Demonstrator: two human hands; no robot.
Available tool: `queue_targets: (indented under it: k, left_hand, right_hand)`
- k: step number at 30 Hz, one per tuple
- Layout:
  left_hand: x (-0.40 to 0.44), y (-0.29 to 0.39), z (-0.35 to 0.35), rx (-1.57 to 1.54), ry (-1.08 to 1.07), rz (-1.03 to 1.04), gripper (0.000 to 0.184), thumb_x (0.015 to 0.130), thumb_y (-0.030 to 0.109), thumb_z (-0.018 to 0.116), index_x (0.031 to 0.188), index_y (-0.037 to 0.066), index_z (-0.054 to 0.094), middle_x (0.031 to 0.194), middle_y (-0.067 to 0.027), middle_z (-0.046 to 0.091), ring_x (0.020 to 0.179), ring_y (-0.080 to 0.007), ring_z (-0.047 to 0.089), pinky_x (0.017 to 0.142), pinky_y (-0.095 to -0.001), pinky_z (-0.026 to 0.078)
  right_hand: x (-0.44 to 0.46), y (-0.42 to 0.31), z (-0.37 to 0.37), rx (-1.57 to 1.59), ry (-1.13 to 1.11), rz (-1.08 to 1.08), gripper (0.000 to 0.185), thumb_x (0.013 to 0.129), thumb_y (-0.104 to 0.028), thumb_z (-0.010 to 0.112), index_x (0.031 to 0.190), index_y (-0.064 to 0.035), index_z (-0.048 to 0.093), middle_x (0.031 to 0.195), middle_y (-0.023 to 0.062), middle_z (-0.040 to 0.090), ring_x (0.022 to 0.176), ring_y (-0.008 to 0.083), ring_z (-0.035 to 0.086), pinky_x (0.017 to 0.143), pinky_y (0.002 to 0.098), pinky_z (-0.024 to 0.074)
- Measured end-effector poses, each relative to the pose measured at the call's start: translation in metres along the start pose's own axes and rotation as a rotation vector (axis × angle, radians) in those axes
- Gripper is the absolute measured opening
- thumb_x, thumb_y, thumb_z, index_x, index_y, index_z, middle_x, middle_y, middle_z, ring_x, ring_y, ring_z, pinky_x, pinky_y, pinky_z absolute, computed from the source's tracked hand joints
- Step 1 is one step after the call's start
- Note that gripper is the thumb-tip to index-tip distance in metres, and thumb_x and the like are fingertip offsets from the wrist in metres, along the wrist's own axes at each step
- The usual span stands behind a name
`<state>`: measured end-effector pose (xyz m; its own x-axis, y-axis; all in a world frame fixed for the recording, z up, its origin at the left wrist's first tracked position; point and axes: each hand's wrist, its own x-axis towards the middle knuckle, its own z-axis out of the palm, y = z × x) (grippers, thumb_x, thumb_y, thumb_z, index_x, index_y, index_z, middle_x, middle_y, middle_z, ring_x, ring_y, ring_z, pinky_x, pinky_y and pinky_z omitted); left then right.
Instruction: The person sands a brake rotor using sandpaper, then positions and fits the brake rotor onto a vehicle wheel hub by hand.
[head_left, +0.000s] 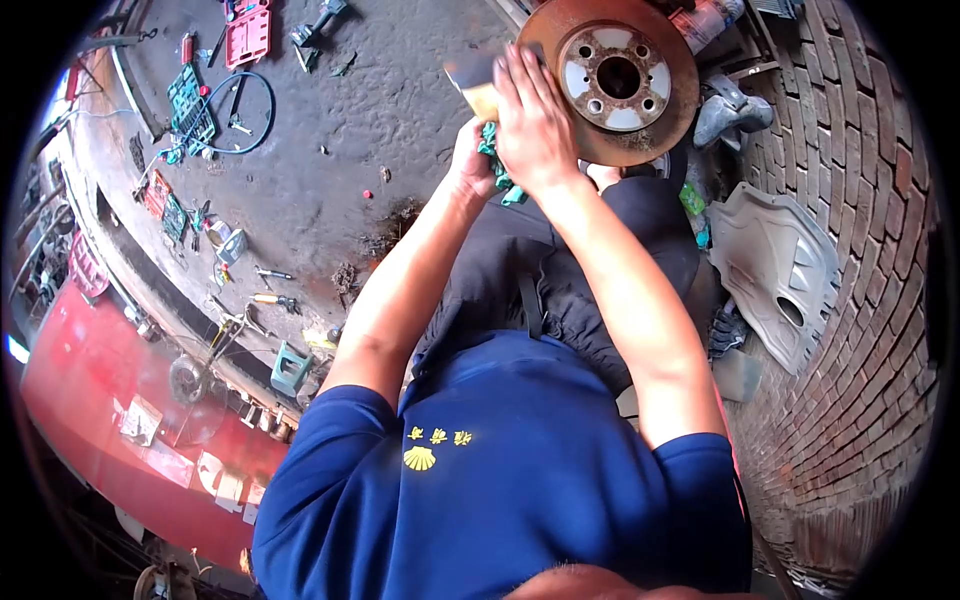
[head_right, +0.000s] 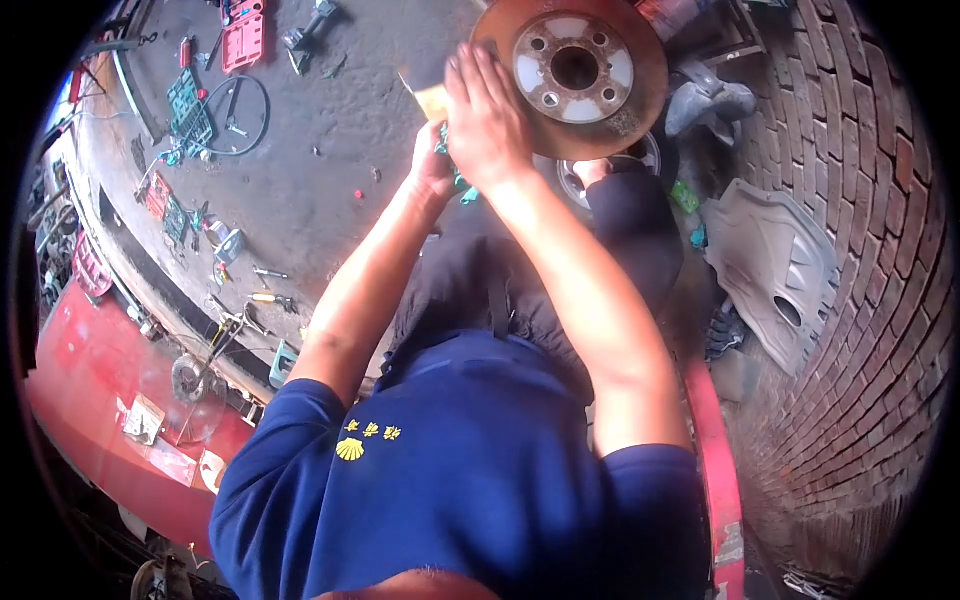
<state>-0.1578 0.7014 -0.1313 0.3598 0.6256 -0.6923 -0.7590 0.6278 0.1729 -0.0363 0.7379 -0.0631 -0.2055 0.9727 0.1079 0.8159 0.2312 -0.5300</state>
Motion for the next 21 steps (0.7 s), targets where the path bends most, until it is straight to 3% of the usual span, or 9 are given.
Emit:
queue_targets:
  k: [1,4,6,8,9,12,16,18,21]
  left_hand:
    - [-0.004,0.001,0.012,0.003,0.012,0.078,0.042,0.109,0.028,0.052,0.138,0.0,0.066,0.13,-0.0152,0.076,0.118,-0.0263,0.074,0.108,-0.0445,0.058]
    - [0.008,0.004,-0.008,-0.096,0.0,-0.205,0.048,0.105,0.034,0.063,0.139,0.0,0.065,0.132,-0.0169,0.075,0.12,-0.0323,0.073,0.107,-0.0498,0.059]
    - [0.004,-0.002,-0.007,-0.131,0.0,-0.221,0.045,0.107,0.033,0.059,0.137,0.0,0.067,0.132,-0.0156,0.075,0.118,-0.0306,0.074,0.107,-0.049,0.058]
    - [-0.009,-0.006,0.015,-0.005,0.078,0.029,0.042,0.11,0.03,0.052,0.136,0.002,0.068,0.13,-0.0137,0.076,0.116,-0.0276,0.074,0.109,-0.0456,0.057]
    - [-0.017,-0.002,0.038,-0.053,0.12,-0.012,0.043,0.112,0.029,0.045,0.138,0.003,0.067,0.132,-0.0123,0.075,0.119,-0.0245,0.072,0.112,-0.0416,0.054]
    - [-0.003,0.005,0.018,0.081,0.148,-0.035,0.045,0.113,0.03,0.044,0.141,0.003,0.065,0.137,-0.0125,0.074,0.126,-0.0237,0.07,0.115,-0.0408,0.052]
    - [0.001,0.004,0.006,-0.057,0.029,-0.118,0.052,0.114,0.04,0.043,0.141,0.002,0.066,0.14,-0.0145,0.072,0.123,-0.0278,0.072,0.111,-0.0448,0.056]
    - [0.001,0.003,0.006,-0.117,-0.02,-0.153,0.054,0.113,0.043,0.046,0.141,0.002,0.065,0.14,-0.0141,0.072,0.124,-0.029,0.071,0.112,-0.0454,0.055]
    - [-0.003,0.002,0.022,0.125,0.115,-0.065,0.052,0.112,0.042,0.051,0.143,0.002,0.064,0.139,-0.012,0.072,0.127,-0.0266,0.068,0.114,-0.0434,0.052]
  right_hand:
    - [-0.03,0.002,-0.012,0.018,-0.045,0.014,0.059,0.098,-0.004,0.053,0.157,0.0053,0.051,0.165,0.0288,0.047,0.158,0.0428,0.04,0.131,0.0544,0.0325]
    - [-0.094,0.006,-0.039,-0.041,-0.132,0.016,0.049,0.101,-0.007,0.052,0.148,0.0055,0.06,0.16,0.0275,0.054,0.152,0.0419,0.05,0.128,0.0528,0.0374]
    - [-0.086,0.008,-0.037,-0.035,-0.151,0.014,0.05,0.102,-0.007,0.051,0.15,0.0059,0.059,0.16,0.0275,0.054,0.151,0.0419,0.051,0.129,0.0525,0.0372]
    - [-0.036,0.006,-0.023,-0.053,-0.071,-0.027,0.051,0.102,-0.008,0.049,0.151,0.0071,0.056,0.161,0.0291,0.052,0.152,0.043,0.049,0.129,0.0521,0.0363]
    - [-0.012,0.005,-0.012,-0.057,-0.012,-0.01,0.051,0.103,-0.008,0.049,0.151,0.0076,0.056,0.161,0.03,0.051,0.153,0.0438,0.048,0.13,0.0517,0.036]
    - [0.007,-0.001,0.002,-0.016,0.07,0.056,0.051,0.103,-0.01,0.049,0.151,0.0088,0.054,0.164,0.0322,0.047,0.154,0.0467,0.044,0.131,0.053,0.0344]
    - [-0.067,-0.012,-0.017,0.007,-0.073,0.061,0.051,0.106,-0.01,0.047,0.152,0.0113,0.052,0.163,0.0357,0.045,0.155,0.0514,0.042,0.129,0.06,0.0331]
    - [-0.063,-0.009,-0.008,-0.013,-0.09,0.083,0.06,0.098,-0.007,0.054,0.156,0.0099,0.048,0.165,0.0353,0.042,0.156,0.0511,0.039,0.131,0.0567,0.0316]
    - [0.003,-0.005,-0.002,-0.089,-0.032,0.097,0.059,0.1,-0.01,0.052,0.154,0.012,0.047,0.163,0.0371,0.043,0.155,0.051,0.041,0.13,0.0521,0.0358]
